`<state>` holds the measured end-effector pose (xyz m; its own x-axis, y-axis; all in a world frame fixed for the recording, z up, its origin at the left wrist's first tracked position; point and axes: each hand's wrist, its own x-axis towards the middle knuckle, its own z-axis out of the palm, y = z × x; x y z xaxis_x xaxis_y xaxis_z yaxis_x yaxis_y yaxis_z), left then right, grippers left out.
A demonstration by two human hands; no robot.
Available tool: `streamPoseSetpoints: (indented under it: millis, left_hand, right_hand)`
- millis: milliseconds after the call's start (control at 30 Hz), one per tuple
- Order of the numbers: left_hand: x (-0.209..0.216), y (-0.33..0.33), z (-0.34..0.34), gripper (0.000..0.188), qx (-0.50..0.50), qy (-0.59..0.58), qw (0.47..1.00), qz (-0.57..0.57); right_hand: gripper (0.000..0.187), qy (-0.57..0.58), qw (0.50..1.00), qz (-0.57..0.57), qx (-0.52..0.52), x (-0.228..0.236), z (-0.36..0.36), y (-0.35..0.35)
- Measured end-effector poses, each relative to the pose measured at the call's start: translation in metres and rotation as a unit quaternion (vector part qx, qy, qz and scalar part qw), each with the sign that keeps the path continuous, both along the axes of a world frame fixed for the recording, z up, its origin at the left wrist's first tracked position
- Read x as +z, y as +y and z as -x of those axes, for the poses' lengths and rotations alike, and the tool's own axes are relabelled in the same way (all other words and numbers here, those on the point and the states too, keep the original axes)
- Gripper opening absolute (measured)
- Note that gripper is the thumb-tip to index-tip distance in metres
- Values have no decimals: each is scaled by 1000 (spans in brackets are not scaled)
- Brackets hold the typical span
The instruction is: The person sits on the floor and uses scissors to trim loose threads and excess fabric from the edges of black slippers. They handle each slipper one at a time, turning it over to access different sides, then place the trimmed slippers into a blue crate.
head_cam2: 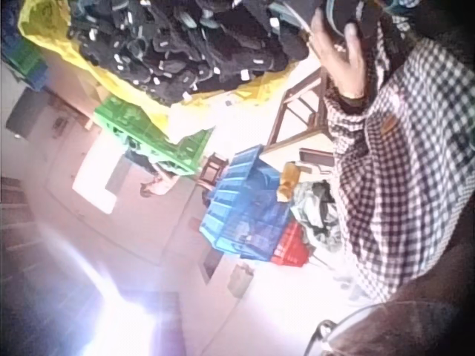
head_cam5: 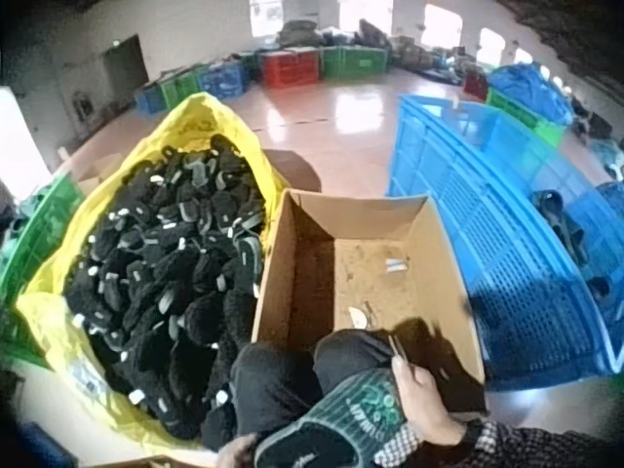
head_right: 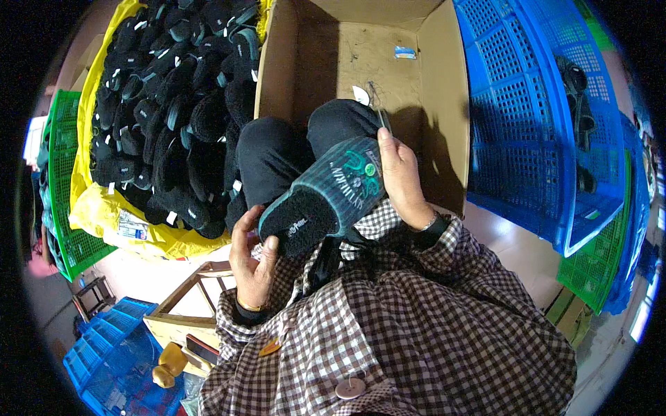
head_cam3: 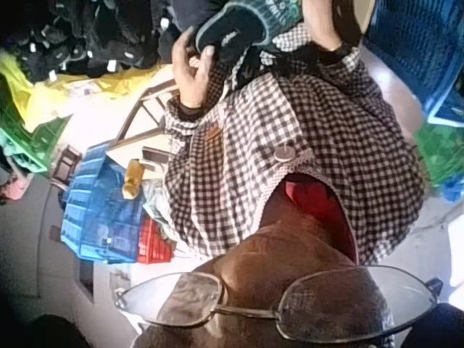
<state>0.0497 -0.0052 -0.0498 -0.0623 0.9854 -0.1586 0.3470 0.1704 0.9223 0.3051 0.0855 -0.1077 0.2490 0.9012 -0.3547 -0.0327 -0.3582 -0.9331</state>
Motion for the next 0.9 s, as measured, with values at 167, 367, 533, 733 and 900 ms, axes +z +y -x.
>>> streamPoseSetpoints:
  millis: [167,367,533,733,900]
  left_hand:
    - [7,9,-18,72,12,-200,979,32]
    - [-2,18,-13,59,35,-259,964,44]
    - [-8,24,1,46,-72,136,979,-136]
    - [1,54,-26,36,-91,232,950,-188]
    - [-10,65,-27,15,-108,257,938,-206]
  right_hand:
    - [54,23,999,36,-5,-10,-9,1]
    - [54,76,992,92,41,38,-8,-4]
    - [40,109,986,57,111,20,-22,-11]
    - [30,110,986,53,116,22,-15,-16]
    - [30,120,987,43,96,26,-11,-16]
